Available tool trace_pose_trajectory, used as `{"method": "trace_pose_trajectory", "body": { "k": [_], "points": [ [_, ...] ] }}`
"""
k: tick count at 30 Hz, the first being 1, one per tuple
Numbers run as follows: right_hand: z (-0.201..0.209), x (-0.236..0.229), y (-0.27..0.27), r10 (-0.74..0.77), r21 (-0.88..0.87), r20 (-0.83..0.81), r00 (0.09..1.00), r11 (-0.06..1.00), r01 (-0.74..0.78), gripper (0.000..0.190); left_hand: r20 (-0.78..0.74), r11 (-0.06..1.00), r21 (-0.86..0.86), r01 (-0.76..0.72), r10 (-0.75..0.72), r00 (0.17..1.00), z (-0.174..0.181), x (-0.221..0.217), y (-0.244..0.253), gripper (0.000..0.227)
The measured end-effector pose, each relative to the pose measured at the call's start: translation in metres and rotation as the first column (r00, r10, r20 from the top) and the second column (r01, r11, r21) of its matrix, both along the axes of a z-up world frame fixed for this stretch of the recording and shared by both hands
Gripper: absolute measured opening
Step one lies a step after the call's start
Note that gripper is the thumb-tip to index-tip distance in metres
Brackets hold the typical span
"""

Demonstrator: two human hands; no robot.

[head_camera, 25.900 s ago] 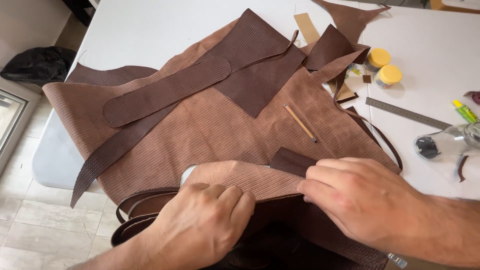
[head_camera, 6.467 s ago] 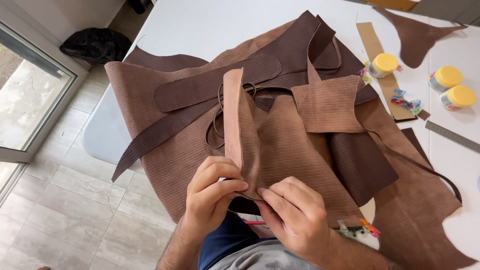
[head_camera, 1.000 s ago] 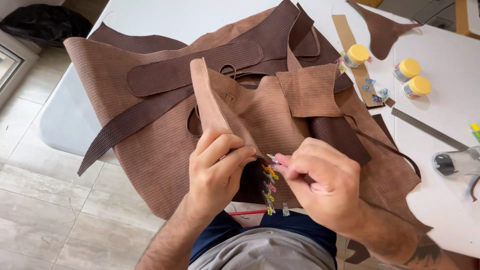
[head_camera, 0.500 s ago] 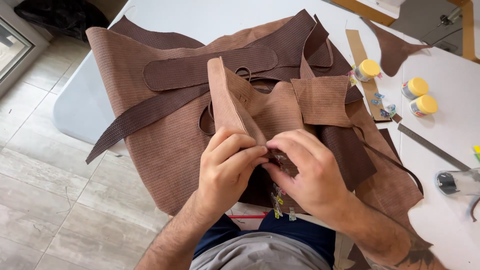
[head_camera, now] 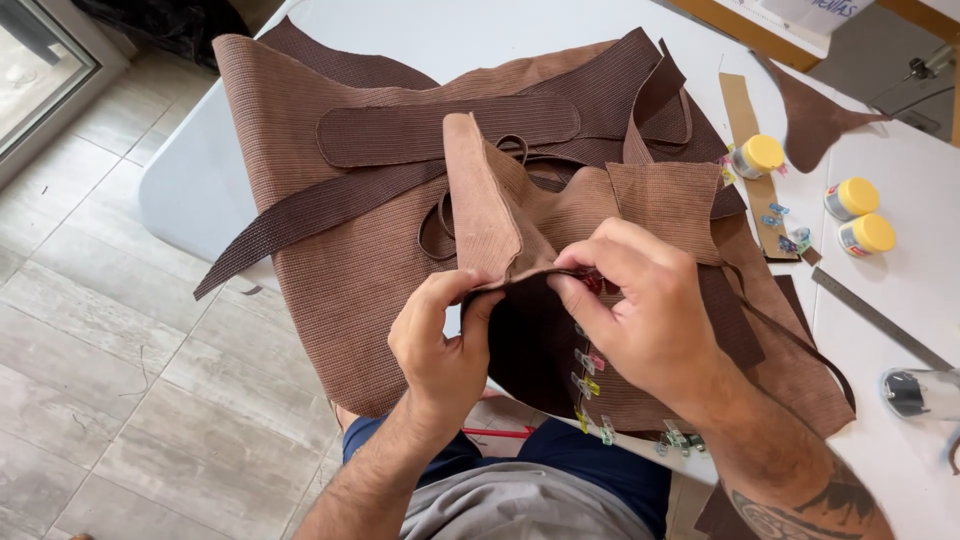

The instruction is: The person is aligning the edges of leather bag components and securing them with plastic sewing clips to prepare for assembly.

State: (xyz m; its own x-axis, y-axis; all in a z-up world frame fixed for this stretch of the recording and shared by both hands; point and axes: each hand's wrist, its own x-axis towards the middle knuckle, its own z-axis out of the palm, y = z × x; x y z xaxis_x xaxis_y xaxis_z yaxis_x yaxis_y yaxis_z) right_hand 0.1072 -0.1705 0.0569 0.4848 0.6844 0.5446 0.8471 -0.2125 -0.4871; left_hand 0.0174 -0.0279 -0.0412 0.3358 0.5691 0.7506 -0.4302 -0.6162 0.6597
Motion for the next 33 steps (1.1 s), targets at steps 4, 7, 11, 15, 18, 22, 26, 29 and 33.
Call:
{"method": "trace_pose_trajectory", "body": {
  "k": [4,7,11,15,18,22,26,29,33],
  "points": [
    [0.021,-0.001,-0.002,0.063,-0.168,0.019,0.998,0.984,-0.058,0.019,-0.102,0.98,0.01,0.2,-0.198,0.975,0.017,-0.005,0.011,0.017],
    [0.043,-0.004,0.004,0.073,-0.187,0.036,0.997,0.98,-0.066,0.006,-0.101,0.953,0.125,0.275,-0.264,0.959,0.03,-0.001,0.02,0.019],
    [0.052,-0.003,0.006,0.05,-0.182,0.066,0.997,0.983,-0.037,0.01,-0.133,0.939,0.198,0.281,-0.258,0.957,0.052,0.001,0.02,0.007],
    [0.052,-0.001,0.008,0.029,-0.18,0.033,0.999,0.983,-0.022,0.011,-0.004,0.944,0.316,0.097,-0.101,0.995,0.048,0.003,0.012,0.021],
    [0.05,0.002,0.008,0.022,-0.194,0.019,1.0,0.981,-0.018,0.013,0.086,0.924,0.38,-0.045,0.013,0.996,0.054,0.001,0.007,0.006],
    [0.054,0.001,0.009,0.038,-0.2,0.006,0.999,0.979,-0.036,0.014,0.027,0.889,0.424,-0.173,0.179,0.984,0.059,-0.001,0.002,0.027],
    [0.057,0.001,0.009,0.047,-0.205,-0.018,0.999,0.978,-0.05,0.014,0.003,0.902,0.386,-0.195,0.21,0.978,0.062,-0.003,-0.003,0.024],
    [0.056,0.002,0.009,0.043,-0.2,-0.012,0.999,0.979,-0.045,0.014,-0.108,0.901,0.392,-0.188,0.248,0.963,0.065,-0.003,-0.006,0.029],
    [0.055,0.005,0.007,0.091,-0.197,-0.023,0.996,0.976,-0.094,0.011,-0.184,0.95,0.301,-0.08,0.141,0.973,0.064,-0.003,-0.007,0.029]
  ]
}}
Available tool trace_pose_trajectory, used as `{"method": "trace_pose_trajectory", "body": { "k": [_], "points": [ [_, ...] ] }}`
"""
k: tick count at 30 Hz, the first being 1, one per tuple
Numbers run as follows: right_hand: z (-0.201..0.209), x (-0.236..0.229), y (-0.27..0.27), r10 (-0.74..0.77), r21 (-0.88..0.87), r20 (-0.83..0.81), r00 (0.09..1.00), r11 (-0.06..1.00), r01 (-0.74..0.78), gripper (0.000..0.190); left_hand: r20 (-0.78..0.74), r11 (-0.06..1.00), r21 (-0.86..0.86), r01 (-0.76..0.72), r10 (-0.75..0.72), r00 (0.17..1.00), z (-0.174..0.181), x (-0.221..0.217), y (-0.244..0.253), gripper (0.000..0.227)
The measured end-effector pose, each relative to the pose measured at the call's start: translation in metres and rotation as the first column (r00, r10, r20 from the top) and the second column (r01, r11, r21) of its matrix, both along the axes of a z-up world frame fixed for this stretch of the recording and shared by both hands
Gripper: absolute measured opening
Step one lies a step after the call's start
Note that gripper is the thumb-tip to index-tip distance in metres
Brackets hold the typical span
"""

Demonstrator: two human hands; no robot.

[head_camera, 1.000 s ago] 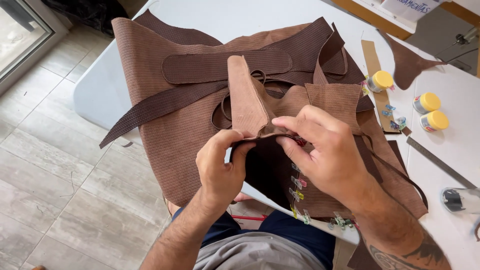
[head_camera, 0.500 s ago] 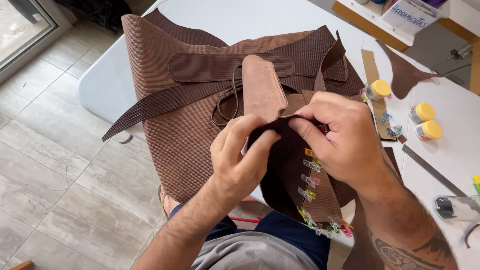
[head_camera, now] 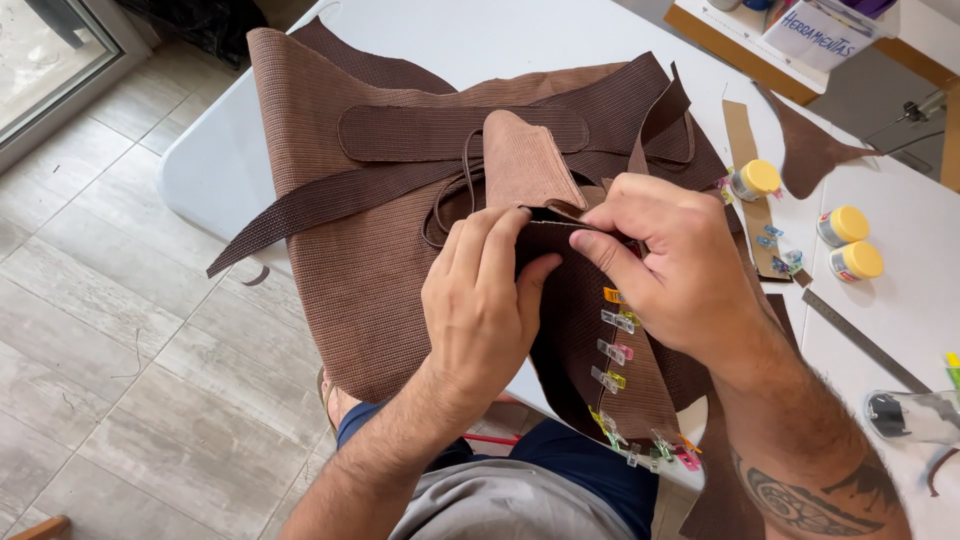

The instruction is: The person is aligning the edges of leather bag components and securing them with plastic sewing clips to prepare for assembly.

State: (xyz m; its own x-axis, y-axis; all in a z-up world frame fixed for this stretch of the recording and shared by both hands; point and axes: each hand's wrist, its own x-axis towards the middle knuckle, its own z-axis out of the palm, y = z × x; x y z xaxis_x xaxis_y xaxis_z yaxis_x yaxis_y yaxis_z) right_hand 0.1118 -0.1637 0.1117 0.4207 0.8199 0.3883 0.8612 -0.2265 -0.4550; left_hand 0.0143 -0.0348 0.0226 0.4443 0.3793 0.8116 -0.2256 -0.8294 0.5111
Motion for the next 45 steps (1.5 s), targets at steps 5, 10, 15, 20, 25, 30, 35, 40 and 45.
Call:
{"method": "trace_pose_trajectory", "body": {
  "k": [5,10,15,20,25,30,35,40,45],
  "points": [
    [-0.001,0.0,-0.003,-0.04,0.018,-0.02,0.999,0.999,0.04,0.012,0.174,0.982,-0.084,0.167,-0.151,0.973,-0.001,0.001,0.002,0.016],
    [-0.001,-0.007,-0.005,-0.07,0.04,-0.008,0.998,0.997,0.07,0.016,0.25,0.98,-0.027,0.197,-0.184,0.95,-0.017,0.008,0.003,0.009],
    [-0.007,-0.002,-0.009,-0.055,0.069,-0.007,0.998,0.996,0.056,0.011,0.168,0.957,-0.092,0.276,-0.258,0.951,-0.014,0.006,0.005,0.013],
    [-0.008,-0.008,-0.009,-0.066,0.071,0.01,0.998,0.995,0.065,0.01,0.134,0.938,-0.059,0.342,-0.333,0.934,-0.006,0.007,0.01,0.022],
    [-0.006,-0.011,-0.011,-0.066,0.048,-0.029,0.997,0.997,0.068,0.005,0.148,0.912,0.009,0.411,-0.407,0.901,0.001,0.009,0.015,0.014],
    [-0.017,-0.016,-0.015,-0.081,0.177,-0.044,0.996,0.98,0.087,0.01,0.14,0.899,0.035,0.437,-0.438,0.888,0.013,0.004,0.013,0.02],
    [-0.034,0.039,-0.079,-0.225,0.358,-0.132,0.965,0.897,0.258,0.042,0.13,0.907,0.036,0.419,-0.42,0.898,0.007,0.012,0.006,0.02],
    [-0.128,0.228,-0.229,-0.842,0.154,-0.088,0.531,0.516,0.843,0.02,0.115,0.954,-0.064,0.294,-0.285,0.951,-0.017,0.005,0.009,0.009],
    [-0.216,0.246,-0.302,-0.788,-0.287,0.215,0.577,0.514,0.808,0.027,0.115,0.959,-0.062,0.278,-0.27,0.956,-0.016,0.015,0.003,0.009]
  ]
}}
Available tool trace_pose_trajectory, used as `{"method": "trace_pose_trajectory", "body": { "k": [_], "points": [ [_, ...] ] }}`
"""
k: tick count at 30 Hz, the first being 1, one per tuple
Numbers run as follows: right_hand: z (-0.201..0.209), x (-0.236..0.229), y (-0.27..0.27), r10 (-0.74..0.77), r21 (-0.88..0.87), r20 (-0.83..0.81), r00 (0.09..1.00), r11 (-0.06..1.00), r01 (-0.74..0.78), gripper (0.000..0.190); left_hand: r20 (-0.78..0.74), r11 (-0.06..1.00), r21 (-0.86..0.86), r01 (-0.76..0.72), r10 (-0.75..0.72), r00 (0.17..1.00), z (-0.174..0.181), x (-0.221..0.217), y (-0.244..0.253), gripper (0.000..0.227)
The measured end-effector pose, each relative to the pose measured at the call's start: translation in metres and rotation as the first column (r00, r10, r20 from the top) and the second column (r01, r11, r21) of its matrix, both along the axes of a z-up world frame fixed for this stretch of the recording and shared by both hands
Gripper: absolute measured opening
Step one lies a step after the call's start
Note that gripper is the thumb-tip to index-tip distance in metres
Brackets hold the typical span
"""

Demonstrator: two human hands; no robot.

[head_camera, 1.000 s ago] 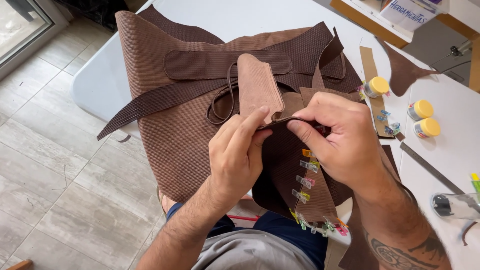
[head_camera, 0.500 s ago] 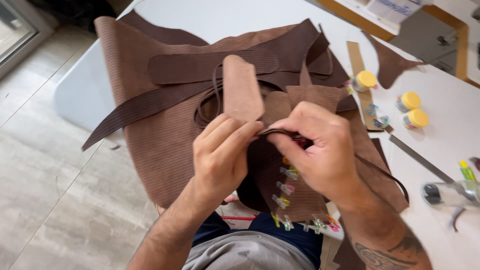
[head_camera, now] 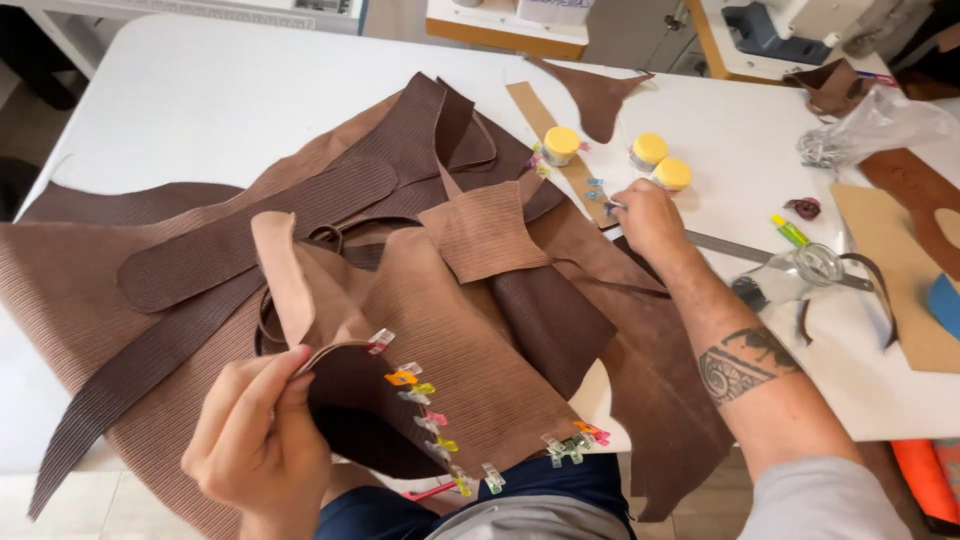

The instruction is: The person is aligning the edges of leather bag components and securing them with plastic sewing clips to prepare for assembly.

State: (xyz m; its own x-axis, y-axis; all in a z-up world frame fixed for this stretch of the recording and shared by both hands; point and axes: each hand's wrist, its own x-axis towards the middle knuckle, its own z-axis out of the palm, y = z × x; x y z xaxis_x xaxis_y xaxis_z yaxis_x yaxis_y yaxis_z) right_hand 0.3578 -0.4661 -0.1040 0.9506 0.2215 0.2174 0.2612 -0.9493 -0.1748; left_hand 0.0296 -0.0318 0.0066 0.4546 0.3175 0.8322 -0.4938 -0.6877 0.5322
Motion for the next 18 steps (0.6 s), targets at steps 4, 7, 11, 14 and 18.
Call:
{"method": "trace_pose_trajectory", "body": {
  "k": [4,7,11,14,18],
  "points": [
    [-0.03,0.004,-0.013,0.061,-0.065,0.118,0.991,0.996,-0.053,0.02,-0.012,0.999,0.032,0.037,-0.036,0.999,0.011,0.003,-0.002,0.013],
    [-0.013,-0.013,0.0,-0.026,-0.165,0.013,1.0,0.986,0.028,0.028,-0.001,0.994,0.054,0.091,-0.092,0.996,0.022,0.007,-0.003,0.012],
    [-0.019,-0.007,-0.002,-0.091,-0.112,0.038,0.995,0.989,0.095,0.016,0.0,0.995,0.069,0.078,-0.078,0.997,0.021,0.012,-0.003,0.013],
    [-0.026,-0.001,-0.012,0.121,-0.207,0.274,0.954,0.976,-0.065,0.01,-0.002,0.992,0.073,0.106,-0.106,0.994,0.023,0.014,-0.003,0.012],
    [-0.011,-0.003,-0.004,-0.033,0.058,0.271,0.962,0.998,0.018,0.015,-0.016,0.991,0.068,0.118,-0.117,0.993,0.023,0.016,-0.002,0.012]
  ]
}}
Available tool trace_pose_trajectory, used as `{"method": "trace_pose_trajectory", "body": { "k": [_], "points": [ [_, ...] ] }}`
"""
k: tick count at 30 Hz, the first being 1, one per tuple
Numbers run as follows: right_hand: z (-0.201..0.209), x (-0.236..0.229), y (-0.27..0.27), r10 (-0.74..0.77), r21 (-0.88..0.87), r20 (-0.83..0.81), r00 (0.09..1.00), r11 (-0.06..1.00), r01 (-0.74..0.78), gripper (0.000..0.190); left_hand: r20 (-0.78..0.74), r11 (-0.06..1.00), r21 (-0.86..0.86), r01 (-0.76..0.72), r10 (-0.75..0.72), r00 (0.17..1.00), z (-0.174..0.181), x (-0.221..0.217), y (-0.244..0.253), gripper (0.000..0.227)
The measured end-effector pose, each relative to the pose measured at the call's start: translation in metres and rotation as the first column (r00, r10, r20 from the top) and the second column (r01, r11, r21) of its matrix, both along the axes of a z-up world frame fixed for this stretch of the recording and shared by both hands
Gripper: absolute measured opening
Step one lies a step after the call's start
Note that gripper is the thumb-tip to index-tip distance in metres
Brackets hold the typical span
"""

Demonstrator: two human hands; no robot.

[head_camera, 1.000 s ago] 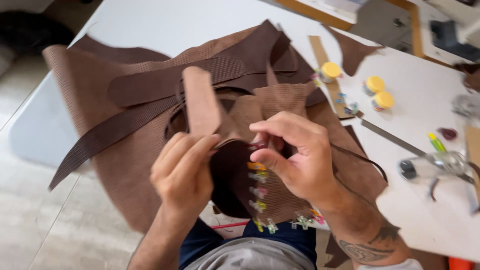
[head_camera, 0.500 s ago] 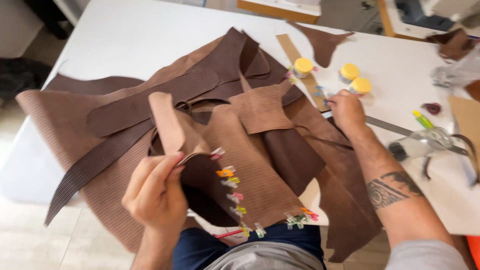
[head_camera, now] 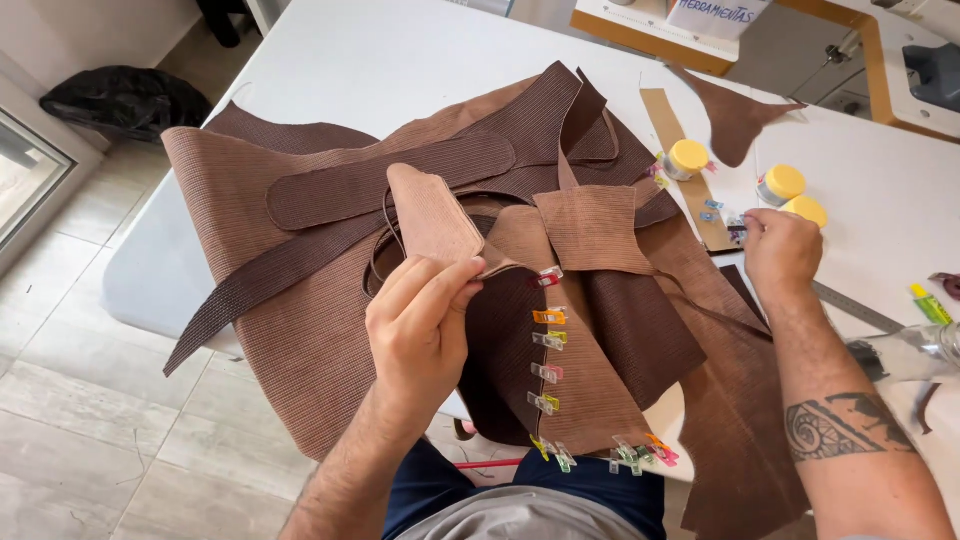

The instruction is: The person is aligning the edges of leather bag components and securing them with plastic sewing clips to prepare for assembly.

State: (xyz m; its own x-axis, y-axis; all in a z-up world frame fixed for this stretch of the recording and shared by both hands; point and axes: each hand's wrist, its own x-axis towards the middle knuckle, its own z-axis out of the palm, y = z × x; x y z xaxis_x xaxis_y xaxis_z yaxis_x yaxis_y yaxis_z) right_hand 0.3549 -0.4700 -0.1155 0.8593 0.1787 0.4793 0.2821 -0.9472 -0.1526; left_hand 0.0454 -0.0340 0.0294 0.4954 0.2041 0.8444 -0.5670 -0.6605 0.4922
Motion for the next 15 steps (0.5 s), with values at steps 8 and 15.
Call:
{"method": "trace_pose_trajectory", "body": {
  "k": [8,15],
  "points": [
    [0.022,-0.005,0.028,-0.022,0.777,-0.374,0.927,0.538,0.327,0.039,-0.002,1.0,0.02,-0.009,0.009,1.0,-0.001,0.001,-0.001,0.013],
    [0.041,-0.026,0.043,-0.003,0.669,-0.279,0.96,0.717,0.196,0.012,0.006,1.0,0.004,0.001,-0.001,1.0,-0.004,-0.005,0.001,0.014]
  ]
}}
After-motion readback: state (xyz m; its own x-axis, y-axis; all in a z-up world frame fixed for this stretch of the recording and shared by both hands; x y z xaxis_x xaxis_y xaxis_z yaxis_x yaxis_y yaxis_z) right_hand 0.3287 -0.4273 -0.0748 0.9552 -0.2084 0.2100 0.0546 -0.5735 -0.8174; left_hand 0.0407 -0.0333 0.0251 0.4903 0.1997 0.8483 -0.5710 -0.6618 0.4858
